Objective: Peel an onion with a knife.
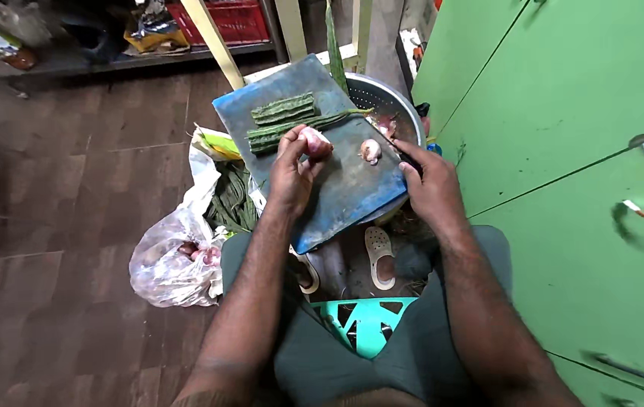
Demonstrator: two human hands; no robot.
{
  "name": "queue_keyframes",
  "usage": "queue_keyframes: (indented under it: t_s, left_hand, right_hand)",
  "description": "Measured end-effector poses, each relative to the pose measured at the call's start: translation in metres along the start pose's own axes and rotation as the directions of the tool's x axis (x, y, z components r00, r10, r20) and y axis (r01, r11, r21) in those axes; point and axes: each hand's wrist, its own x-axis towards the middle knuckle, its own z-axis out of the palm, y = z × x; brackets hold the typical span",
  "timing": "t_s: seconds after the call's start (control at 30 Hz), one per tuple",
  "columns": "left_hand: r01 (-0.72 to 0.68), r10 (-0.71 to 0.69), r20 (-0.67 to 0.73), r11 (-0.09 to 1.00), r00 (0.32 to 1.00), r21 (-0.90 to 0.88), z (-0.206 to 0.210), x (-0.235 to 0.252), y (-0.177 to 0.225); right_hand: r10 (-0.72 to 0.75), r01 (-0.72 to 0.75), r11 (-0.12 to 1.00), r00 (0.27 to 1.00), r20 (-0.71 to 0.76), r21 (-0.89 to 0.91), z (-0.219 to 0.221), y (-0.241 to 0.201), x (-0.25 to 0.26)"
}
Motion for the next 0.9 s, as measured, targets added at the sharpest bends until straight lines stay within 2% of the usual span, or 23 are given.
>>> queue_keyframes:
  t_s: [0.1,0.17,0.23,0.3,0.43,0.53,0.63,0.77,0.83,0.9]
  left_hand:
    - [0.015,-0.017,0.048,0.999,0.999,0.035,-0.002,0.000,0.001]
    - [0.007,-0.009,0.058,1.000,0.998,0.029,-0.001,-0.001,0.002]
    - [-0.008,0.005,0.078,0.999,0.997,0.045,-0.002,0.000,0.002]
    - [-0.021,0.018,0.076,0.999,0.997,0.045,-0.004,0.002,0.000]
    - [-0.022,0.024,0.081,0.999,0.996,-0.028,-0.005,0.002,-0.002]
    - [0.021,-0.014,0.099,0.997,0.995,-0.074,-0.001,0.000,0.000]
    - [0.025,-0.014,0.127,0.996,0.992,-0.088,-0.002,-0.001,-0.003]
    - [-0.002,0.003,0.120,1.000,0.993,-0.005,0.002,-0.001,-0.009]
    - [-0.057,0.040,0.106,0.985,0.994,0.162,0.004,-0.001,-0.012]
    - [-0.125,0.073,0.157,0.929,0.985,0.349,0.006,-0.002,-0.014]
  right_hand:
    - [-0.104,0.112,0.985,0.992,-0.073,0.130,-0.004,0.001,-0.004]
    - [-0.155,0.152,0.974,0.988,0.009,0.170,-0.009,0.001,-0.011]
    - [-0.142,0.130,0.987,0.980,0.141,0.095,-0.010,0.006,-0.016]
    - [-0.092,0.092,0.996,0.978,0.187,0.011,-0.007,0.015,-0.013]
    - [0.007,-0.008,1.000,0.996,0.083,0.020,-0.005,0.034,0.001]
    - [0.032,-0.028,0.979,0.999,-0.018,0.204,-0.008,0.032,0.002]
    - [-0.035,0.062,0.919,0.996,-0.076,0.390,0.000,0.016,-0.009]
    - [-0.123,0.149,0.855,0.989,-0.087,0.497,0.017,-0.007,-0.024]
    - [-0.109,0.134,0.848,0.991,-0.078,0.513,0.023,-0.014,-0.026]
    - [-0.058,0.090,0.828,0.995,-0.075,0.553,0.027,-0.022,-0.026]
